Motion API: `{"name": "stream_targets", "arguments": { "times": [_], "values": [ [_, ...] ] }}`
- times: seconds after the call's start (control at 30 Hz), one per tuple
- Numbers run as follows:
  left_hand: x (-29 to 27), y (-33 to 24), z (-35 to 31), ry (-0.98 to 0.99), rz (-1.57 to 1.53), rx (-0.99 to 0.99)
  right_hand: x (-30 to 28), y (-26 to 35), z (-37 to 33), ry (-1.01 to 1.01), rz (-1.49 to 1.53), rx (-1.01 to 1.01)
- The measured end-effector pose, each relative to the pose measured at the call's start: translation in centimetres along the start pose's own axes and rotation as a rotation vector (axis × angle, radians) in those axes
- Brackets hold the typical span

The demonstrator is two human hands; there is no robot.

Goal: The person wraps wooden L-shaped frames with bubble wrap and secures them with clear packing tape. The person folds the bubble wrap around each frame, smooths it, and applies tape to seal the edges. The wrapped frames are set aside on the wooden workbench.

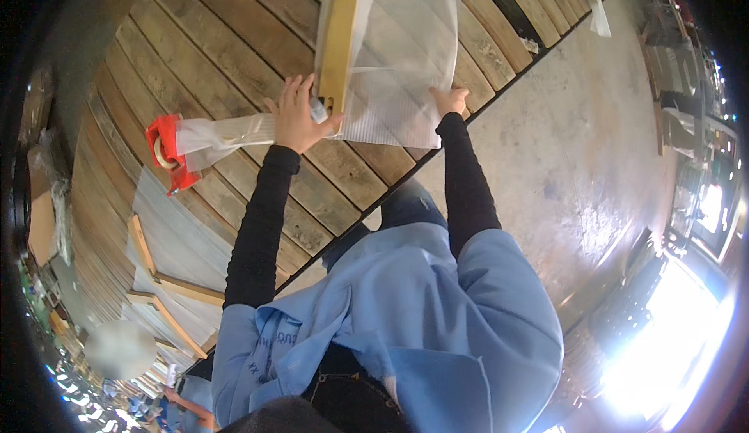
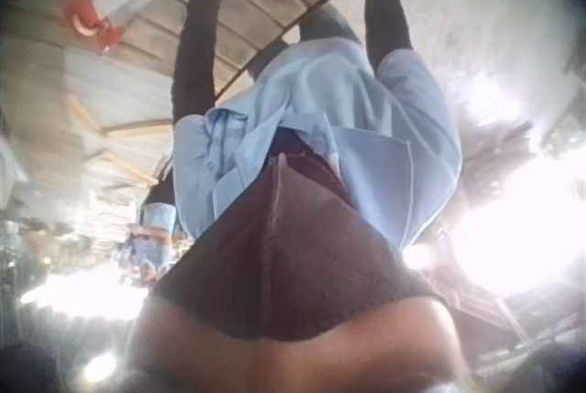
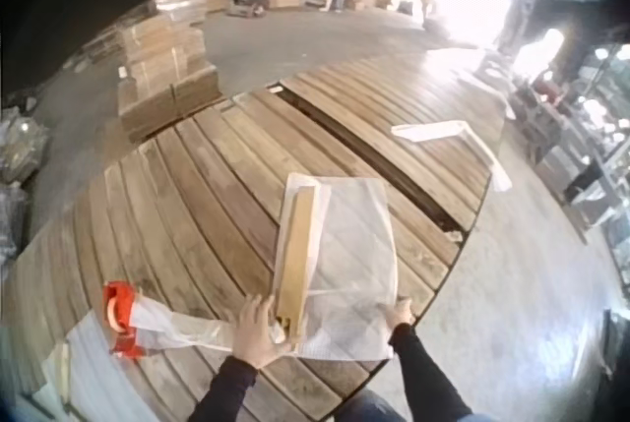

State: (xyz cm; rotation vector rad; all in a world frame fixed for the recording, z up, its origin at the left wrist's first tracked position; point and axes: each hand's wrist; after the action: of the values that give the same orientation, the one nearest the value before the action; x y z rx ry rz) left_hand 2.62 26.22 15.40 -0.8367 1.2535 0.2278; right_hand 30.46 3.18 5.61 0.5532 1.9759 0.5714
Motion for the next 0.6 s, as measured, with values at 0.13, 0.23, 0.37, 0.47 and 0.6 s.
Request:
{"name": "stream_targets", "arguments": {
  "times": [0.13, 0.23, 0.37, 0.47, 0.6],
  "values": [
    [2.1, -6.5, 2.1, -0.034, -0.293, 0.032, -4.6, 4.3, 0.0, 0.403, 0.716, -0.033],
    [0.3, -15.2, 0.5, 0.021, -0.432, -0.047, -6.6, 13.0, -4.8, 0.549, 0.882, -0.180],
    [2.9, -14.1, -0.1, -0.316, -0.452, -0.339, -0.3, 21.8, -9.9, 0.816, 0.602, -0.758],
    [0.5, -6.1, 1.1, -0.422, -0.916, -0.704, 1.8, 26.7, -10.6, 1.018, 0.386, -0.910],
    [1.2, 8.2, -0.6, -0.324, -1.043, -0.914, 7.0, 25.3, -6.8, 0.544, 0.587, -1.000]
  ]
}}
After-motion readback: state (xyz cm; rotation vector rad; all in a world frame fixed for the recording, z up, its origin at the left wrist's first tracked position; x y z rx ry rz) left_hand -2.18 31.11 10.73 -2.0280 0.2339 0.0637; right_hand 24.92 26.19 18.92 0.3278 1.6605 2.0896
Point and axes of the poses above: each hand's wrist, its own z-axis towards the middle knuckle, its own x-axis out of the palm, y = z × x, and after that the axes turned 5 degrees about -x, right-handed
